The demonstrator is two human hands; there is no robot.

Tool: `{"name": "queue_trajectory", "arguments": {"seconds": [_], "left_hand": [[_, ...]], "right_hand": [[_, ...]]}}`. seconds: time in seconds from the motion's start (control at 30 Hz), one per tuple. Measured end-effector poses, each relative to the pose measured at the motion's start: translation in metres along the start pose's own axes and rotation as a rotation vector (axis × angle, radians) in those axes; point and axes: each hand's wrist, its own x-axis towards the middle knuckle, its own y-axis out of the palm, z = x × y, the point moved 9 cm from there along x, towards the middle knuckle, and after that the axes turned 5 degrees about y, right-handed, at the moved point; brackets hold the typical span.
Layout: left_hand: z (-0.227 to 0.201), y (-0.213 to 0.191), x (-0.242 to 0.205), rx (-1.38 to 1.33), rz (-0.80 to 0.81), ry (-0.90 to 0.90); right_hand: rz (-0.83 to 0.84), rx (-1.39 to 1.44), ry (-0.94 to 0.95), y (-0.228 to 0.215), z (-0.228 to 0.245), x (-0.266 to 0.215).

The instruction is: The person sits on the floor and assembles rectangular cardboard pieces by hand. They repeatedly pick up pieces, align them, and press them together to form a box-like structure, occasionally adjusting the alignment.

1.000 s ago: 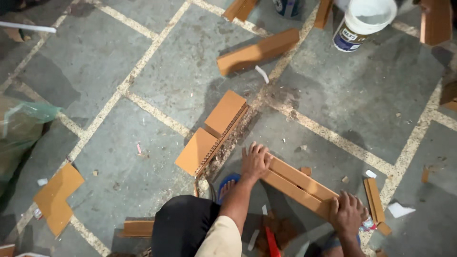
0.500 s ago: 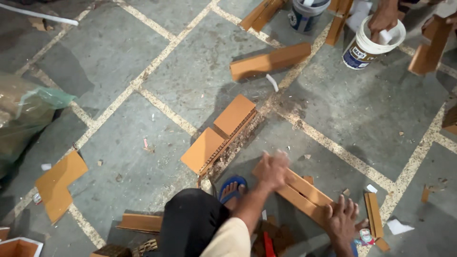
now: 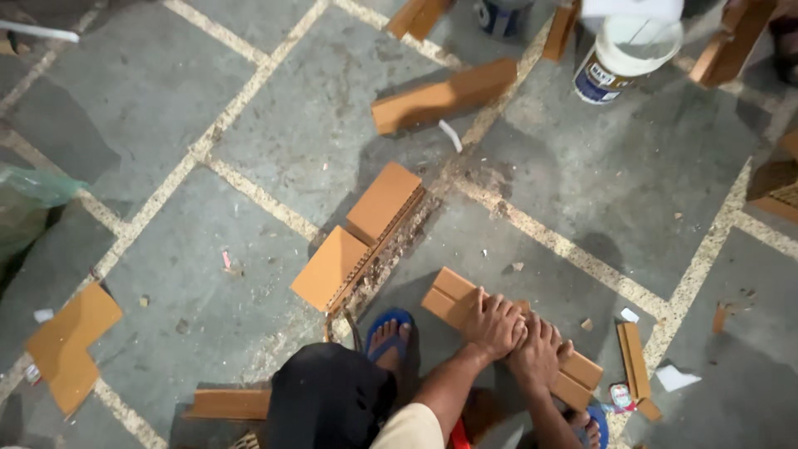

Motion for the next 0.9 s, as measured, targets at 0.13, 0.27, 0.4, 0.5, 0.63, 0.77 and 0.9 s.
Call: {"name": "queue_trajectory", "arguments": {"seconds": [0.13,0.27,0.4,0.5,0.63,0.77,0.9], "left_hand": [[0.001,-0.002,-0.004,0.0,-0.086,0.009],[0.033,-0.02,-0.003,-0.012,-0.147,-0.016],[0.116,-0.06,-0.013,0.038,-0.11,-0.158],[0.149,-0.074,-0.015,-0.005,-0.172,-0.317],[0.18,-0.072,-0.031,-0.222,-0.307,-0.683],[0.201,-0.04,-0.039,-0.415,-0.034,-1.053],[0.194,-0.067,-0.031,-0.18,-0.185,-0.888]], "right_hand": [[-0.051,0.062,-0.077,-0.006,0.005,-0.005],[-0.08,-0.015,-0.165,-0.021,-0.012,-0.007],[-0.085,-0.091,0.02,-0.036,-0.072,-0.007],[-0.165,-0.039,0.045,-0.044,-0.1,-0.007],[-0.195,0.069,0.073,-0.038,-0.111,-0.023],[-0.164,0.137,0.153,-0.024,-0.116,-0.006],[-0.199,0.033,0.172,-0.035,-0.122,-0.018]]}}
